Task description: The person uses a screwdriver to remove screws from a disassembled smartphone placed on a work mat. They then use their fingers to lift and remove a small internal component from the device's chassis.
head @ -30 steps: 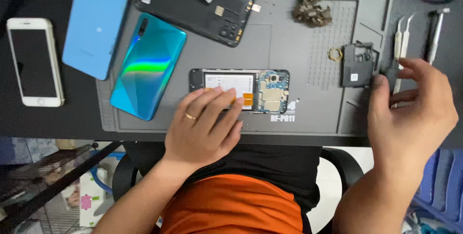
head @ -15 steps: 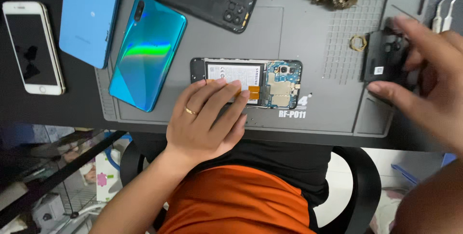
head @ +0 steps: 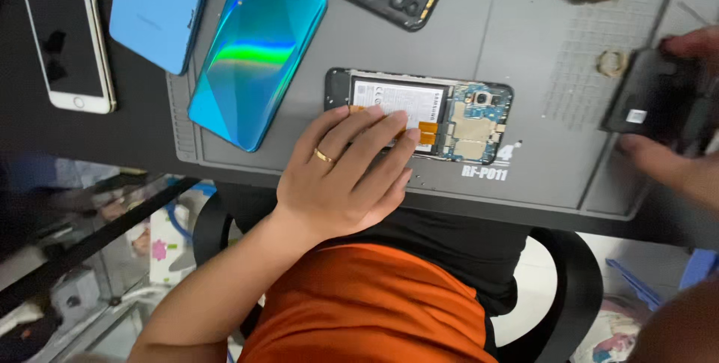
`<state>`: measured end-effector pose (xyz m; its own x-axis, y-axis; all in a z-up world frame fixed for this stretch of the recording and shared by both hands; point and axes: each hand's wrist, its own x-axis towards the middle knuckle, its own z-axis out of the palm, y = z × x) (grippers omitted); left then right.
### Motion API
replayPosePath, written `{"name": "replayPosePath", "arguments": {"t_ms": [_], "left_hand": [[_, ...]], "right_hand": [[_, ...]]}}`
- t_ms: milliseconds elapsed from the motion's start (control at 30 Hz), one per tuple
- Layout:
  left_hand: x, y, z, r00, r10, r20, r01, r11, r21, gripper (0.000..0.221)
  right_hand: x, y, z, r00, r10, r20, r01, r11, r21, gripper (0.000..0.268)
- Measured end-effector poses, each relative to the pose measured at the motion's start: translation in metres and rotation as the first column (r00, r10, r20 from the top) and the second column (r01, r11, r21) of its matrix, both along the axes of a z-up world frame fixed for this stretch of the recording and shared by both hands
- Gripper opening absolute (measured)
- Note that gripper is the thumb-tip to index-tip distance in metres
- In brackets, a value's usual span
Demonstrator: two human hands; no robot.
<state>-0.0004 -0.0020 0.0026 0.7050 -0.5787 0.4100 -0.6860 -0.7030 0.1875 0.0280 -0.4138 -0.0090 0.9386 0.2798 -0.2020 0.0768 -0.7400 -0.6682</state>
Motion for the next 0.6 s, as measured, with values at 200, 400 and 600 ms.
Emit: {"name": "replayPosePath", "arguments": {"t_ms": [200, 400, 600], "left_hand": [[-0.015, 0.004, -0.008, 1.0, 0.015, 0.016, -0.013, 0.991, -0.134, 0.029], [-0.034, -0.028, 0.032, 0.899, -0.187, -0.397, -0.051, 0.854, -0.518, 0.042], [-0.045, -0.03, 0.05, 0.695, -0.3, -0.653, -0.165, 0.818, -0.552, 0.02]], "right_hand": [[-0.024, 0.082, 0.074, 0.992, -0.06, 0.114, 0.063, 0.998, -0.024, 0.079], [-0.086, 0.168, 0.064, 0.906, -0.137, 0.4, 0.052, 0.975, 0.215, 0.069], [-0.119, 0.176, 0.056, 0.939, -0.277, 0.205, 0.17, 0.89, 0.424, 0.058]]}}
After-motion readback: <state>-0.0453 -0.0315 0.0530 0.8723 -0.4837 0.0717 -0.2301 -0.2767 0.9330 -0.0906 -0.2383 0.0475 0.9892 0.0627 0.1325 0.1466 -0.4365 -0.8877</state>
